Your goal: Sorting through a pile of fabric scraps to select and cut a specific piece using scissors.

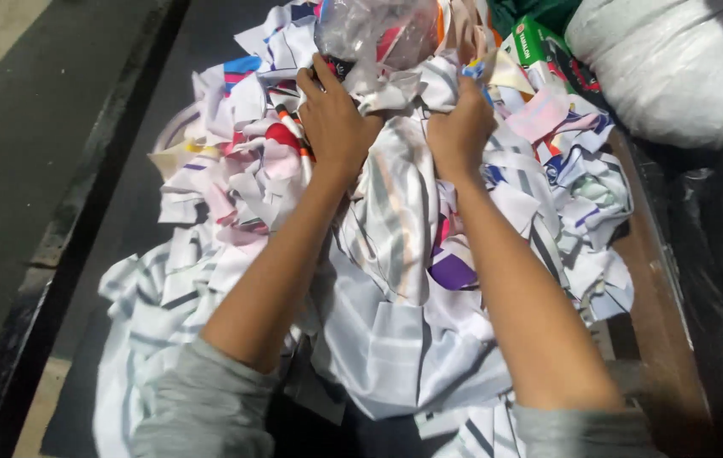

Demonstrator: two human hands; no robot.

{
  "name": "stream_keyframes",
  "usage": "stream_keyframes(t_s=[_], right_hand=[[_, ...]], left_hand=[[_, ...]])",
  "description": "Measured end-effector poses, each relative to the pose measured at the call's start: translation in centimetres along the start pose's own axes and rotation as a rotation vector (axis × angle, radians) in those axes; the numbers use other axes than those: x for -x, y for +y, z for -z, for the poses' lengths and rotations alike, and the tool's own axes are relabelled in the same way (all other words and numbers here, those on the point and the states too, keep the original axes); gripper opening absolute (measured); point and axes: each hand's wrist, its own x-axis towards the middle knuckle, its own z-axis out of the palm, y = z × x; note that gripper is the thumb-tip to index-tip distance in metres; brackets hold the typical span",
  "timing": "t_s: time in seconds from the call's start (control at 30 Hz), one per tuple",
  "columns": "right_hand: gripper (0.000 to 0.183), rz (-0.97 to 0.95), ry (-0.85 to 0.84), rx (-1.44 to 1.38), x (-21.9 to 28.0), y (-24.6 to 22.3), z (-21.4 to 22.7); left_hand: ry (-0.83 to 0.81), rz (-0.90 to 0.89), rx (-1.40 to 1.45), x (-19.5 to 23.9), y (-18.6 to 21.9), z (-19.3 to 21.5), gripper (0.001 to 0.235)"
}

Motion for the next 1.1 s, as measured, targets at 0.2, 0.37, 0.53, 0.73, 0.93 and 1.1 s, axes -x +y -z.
stream_keyframes(t_s=[0.2,0.37,0.53,0.73,0.93,1.1], right_hand=[[0.03,0.4,0.135,-0.166,3.0,-5.8,14.5],[0.04,0.261,-0.177,0.066,10.7,-8.8,20.9],[0.093,0.043,-0.837,0.237,22.0,-13.8,26.4],[0.054,0.159,-0.752,0.314,27.8,-8.3,27.7],[0.099,0.232,-0.767,0.009,29.1,-10.4,34.0],[0.027,0.186,-0.497,-0.384,32.2,-8.1,34.5]], left_hand=[[0.019,-0.378,-0.129,1.8,0.9,12.4,0.012],[-0.082,-0.526,0.232,7.8,1.4,23.8,0.048],[-0.413,-0.404,0.075,20.3,-5.2,20.2,0.051],[-0.508,-0.834,0.123,31.4,-1.0,27.7,0.059],[-0.693,-0.782,0.444,35.5,2.9,31.1,0.075],[-0.557,-0.584,0.631,36.7,3.2,30.1,0.05]])
